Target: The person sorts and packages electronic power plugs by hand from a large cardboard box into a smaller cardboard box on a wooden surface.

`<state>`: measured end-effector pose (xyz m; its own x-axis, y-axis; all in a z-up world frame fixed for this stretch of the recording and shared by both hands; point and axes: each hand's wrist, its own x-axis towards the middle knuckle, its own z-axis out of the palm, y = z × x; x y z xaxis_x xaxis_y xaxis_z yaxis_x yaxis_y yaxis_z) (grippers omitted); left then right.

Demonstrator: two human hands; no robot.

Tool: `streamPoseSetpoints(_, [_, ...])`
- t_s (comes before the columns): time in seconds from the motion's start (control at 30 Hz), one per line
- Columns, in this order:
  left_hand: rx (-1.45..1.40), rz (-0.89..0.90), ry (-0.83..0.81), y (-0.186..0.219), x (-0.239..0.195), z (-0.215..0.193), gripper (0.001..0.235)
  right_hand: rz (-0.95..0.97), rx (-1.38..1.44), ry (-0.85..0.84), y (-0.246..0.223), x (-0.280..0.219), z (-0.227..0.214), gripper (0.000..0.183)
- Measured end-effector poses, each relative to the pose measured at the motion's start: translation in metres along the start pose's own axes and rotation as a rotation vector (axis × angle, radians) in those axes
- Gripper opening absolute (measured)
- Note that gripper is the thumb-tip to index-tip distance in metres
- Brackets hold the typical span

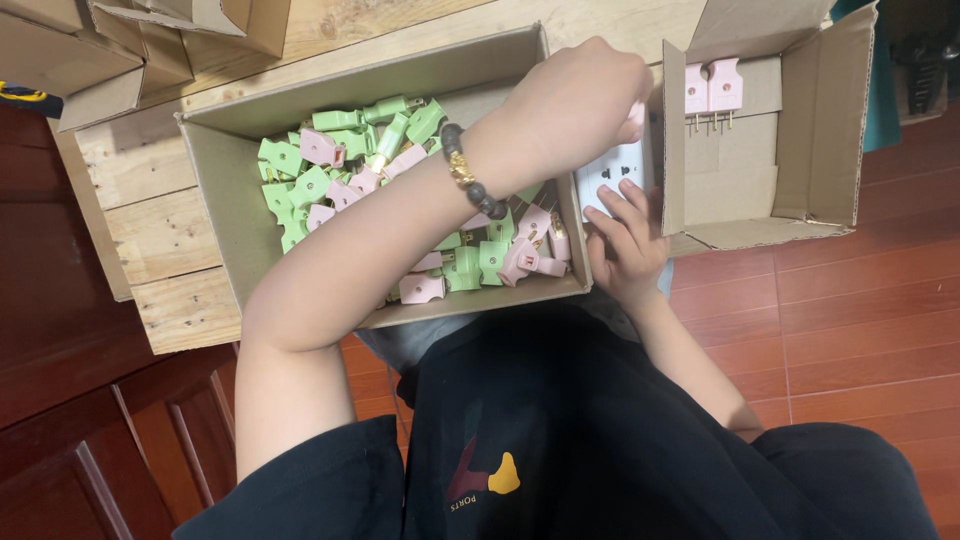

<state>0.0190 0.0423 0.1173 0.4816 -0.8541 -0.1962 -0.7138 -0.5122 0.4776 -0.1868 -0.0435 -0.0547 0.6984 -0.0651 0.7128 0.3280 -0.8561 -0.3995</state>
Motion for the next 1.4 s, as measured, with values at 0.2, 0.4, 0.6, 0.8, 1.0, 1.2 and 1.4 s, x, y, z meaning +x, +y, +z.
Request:
streamPoseSetpoints(0.2, [-0.067,0.03,-0.159,0.004,-0.014,0.005,0.017,0.002,0.034,-0.045,0.002,-0.002,-0.005,0.032])
streamPoseSetpoints(0.4, [0.217,0.081,-0.034,0.008,-0.003,0.046,0.017,0.035,0.087,-0.095,-0.005,0.006,-0.013,0.027])
streamPoseSetpoints(0.6, [0.422,0.171,-0.103,0.035,0.007,0.064,0.025,0.053,0.075,-0.115,0.0,-0.004,-0.015,0.015])
streamPoseSetpoints(0.8, [0.338,0.121,-0.022,0.046,0.006,0.076,0.02,0.032,0.075,-0.108,0.005,-0.006,-0.015,0.009])
streamPoseSetpoints(1.0, [0.129,0.187,0.16,0.024,0.012,0.091,0.018,0.015,0.086,0.045,0.037,-0.051,0.006,0.009])
streamPoseSetpoints(1.2, [0.043,0.124,0.13,0.021,0.008,0.1,0.035,-0.033,0.145,0.119,0.032,-0.045,0.009,0.011])
streamPoseSetpoints(1.4, [0.049,0.114,0.236,0.022,-0.009,0.076,0.012,-0.08,0.087,0.153,0.004,0.011,0.0,0.012])
